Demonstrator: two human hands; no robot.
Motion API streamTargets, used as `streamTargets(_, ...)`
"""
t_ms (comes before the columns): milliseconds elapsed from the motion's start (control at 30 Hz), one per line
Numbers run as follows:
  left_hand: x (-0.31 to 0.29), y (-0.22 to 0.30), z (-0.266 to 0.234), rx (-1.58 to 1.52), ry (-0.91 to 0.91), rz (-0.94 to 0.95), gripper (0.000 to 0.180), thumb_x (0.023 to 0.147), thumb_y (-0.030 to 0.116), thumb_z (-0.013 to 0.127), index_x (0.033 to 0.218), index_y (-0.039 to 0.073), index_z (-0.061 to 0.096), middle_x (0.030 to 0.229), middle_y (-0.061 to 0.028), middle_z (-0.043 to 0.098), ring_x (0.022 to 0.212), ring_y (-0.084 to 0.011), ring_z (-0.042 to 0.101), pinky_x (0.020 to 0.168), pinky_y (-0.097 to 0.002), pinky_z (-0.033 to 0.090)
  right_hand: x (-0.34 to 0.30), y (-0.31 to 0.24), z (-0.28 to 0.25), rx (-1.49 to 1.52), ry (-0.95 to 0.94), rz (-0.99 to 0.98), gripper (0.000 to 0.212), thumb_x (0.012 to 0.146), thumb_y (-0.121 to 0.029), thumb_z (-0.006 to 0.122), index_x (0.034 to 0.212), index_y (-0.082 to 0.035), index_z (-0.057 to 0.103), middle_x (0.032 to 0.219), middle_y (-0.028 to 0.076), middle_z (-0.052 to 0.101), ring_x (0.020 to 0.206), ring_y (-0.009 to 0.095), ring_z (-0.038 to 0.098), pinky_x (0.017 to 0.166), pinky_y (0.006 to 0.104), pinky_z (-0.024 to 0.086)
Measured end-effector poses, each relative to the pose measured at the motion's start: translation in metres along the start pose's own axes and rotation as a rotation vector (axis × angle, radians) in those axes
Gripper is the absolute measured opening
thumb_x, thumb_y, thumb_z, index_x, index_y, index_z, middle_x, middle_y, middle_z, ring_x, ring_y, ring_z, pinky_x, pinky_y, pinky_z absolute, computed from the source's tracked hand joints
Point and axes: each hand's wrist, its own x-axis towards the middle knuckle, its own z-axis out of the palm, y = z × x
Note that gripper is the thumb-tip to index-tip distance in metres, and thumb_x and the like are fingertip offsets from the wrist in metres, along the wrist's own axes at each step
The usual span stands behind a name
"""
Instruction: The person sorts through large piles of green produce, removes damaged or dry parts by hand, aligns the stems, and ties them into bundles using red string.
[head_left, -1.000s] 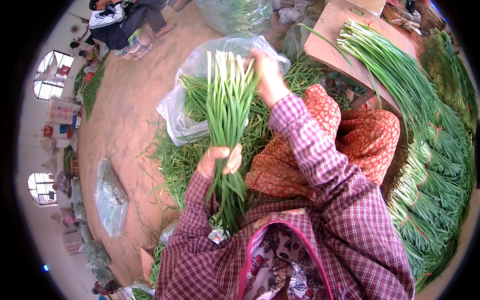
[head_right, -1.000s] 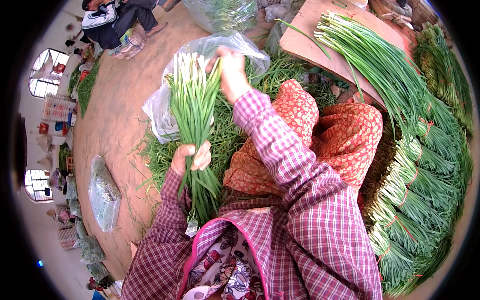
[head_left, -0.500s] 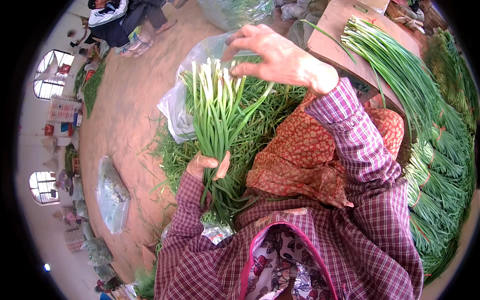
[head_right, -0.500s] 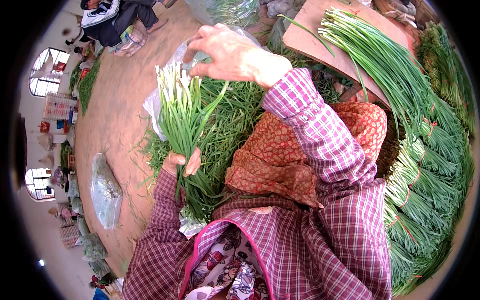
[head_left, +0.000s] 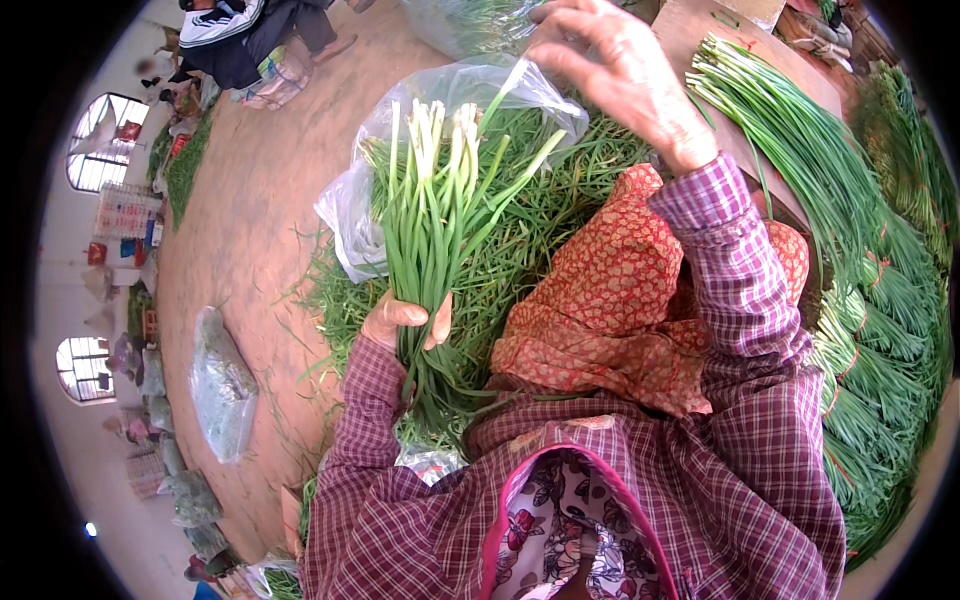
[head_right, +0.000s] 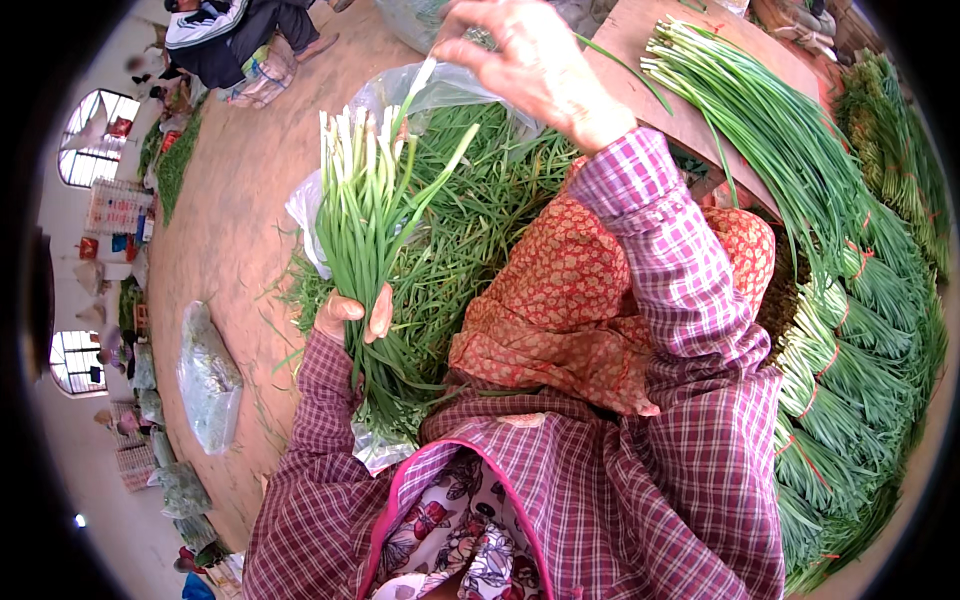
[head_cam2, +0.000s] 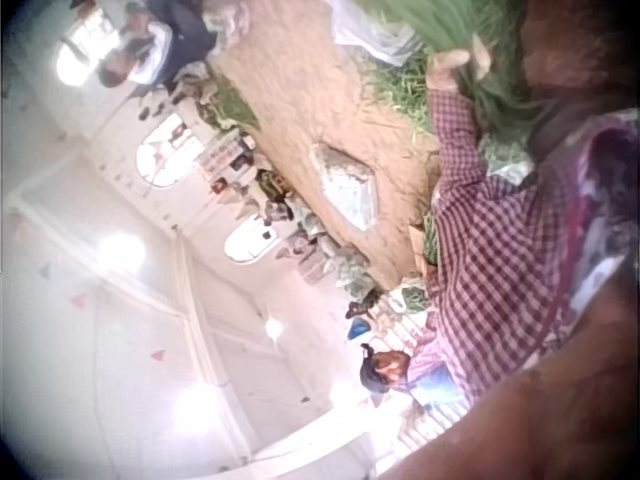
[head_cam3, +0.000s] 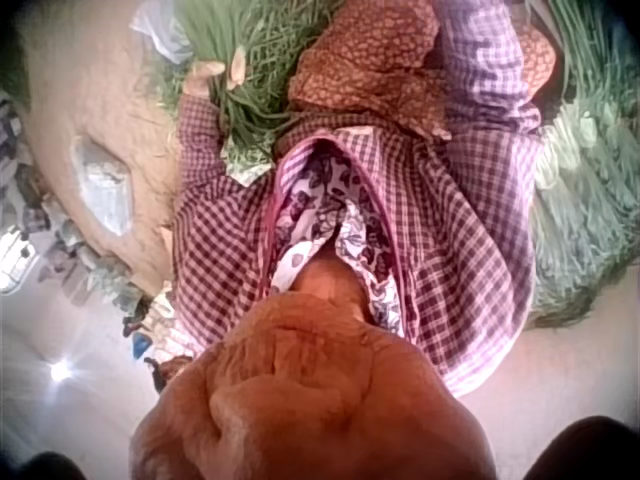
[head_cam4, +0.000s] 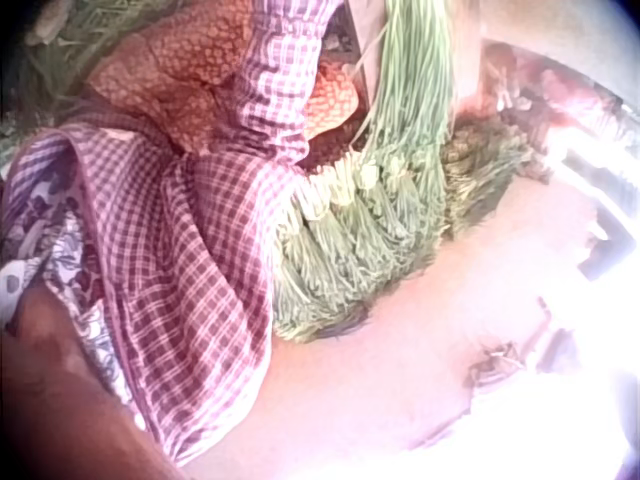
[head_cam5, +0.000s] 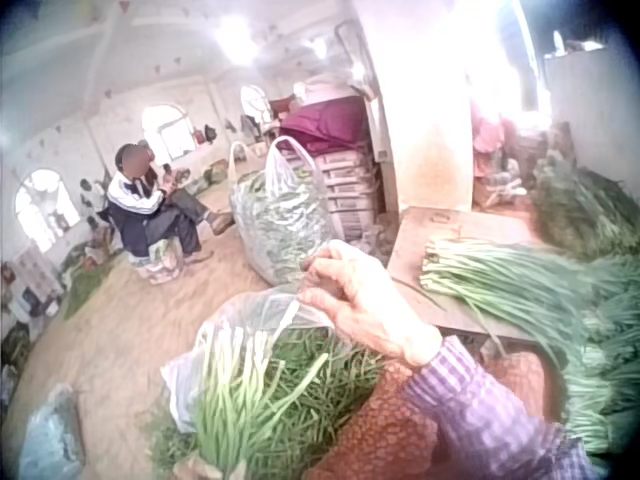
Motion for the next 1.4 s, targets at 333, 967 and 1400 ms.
streamTargets(333,-0.042,-0.012,-0.036,0.067,0.201,-0.103,0.042,0.065,0.021,0.076,0.095,-0.004,0.062,0.072,-0.0165,0.066,0.056,-0.0241,0.062,0.043,-0.0331,0.048,0.011,0.099,-0.108,-0.376,0.564,0.290,0.021,0.090,-0.019,0.066,0.098,0.000,0.066,0.084,0.010,0.066,0.075,0.014,0.060,0.068,0.0313,0.048)
streamTargets(967,-0.035,0.008,-0.035,0.171,0.125,-0.095,0.066,0.061,0.009,0.080,0.118,-0.007,0.053,0.078,-0.0187,0.066,0.058,-0.0296,0.065,0.045,-0.0377,0.049,-0.014,-0.029,0.062,0.309,-0.924,0.272,0.043,0.093,-0.039,0.062,0.114,-0.002,0.068,0.101,0.016,0.072,0.090,0.024,0.069,0.086,0.0348,0.054)
streamTargets(1400,-0.032,0.009,-0.023,0.121,0.156,0.001,0.068,0.065,0.005,0.081,0.124,-0.006,0.049,0.080,-0.0196,0.067,0.060,-0.0306,0.066,0.043,-0.0371,0.047,-0.027,0.008,0.039,0.093,-0.274,-0.137,0.039,0.088,-0.037,0.066,0.118,-0.012,0.065,0.110,0.013,0.063,0.107,0.034,0.060,0.091,0.0409,0.050)
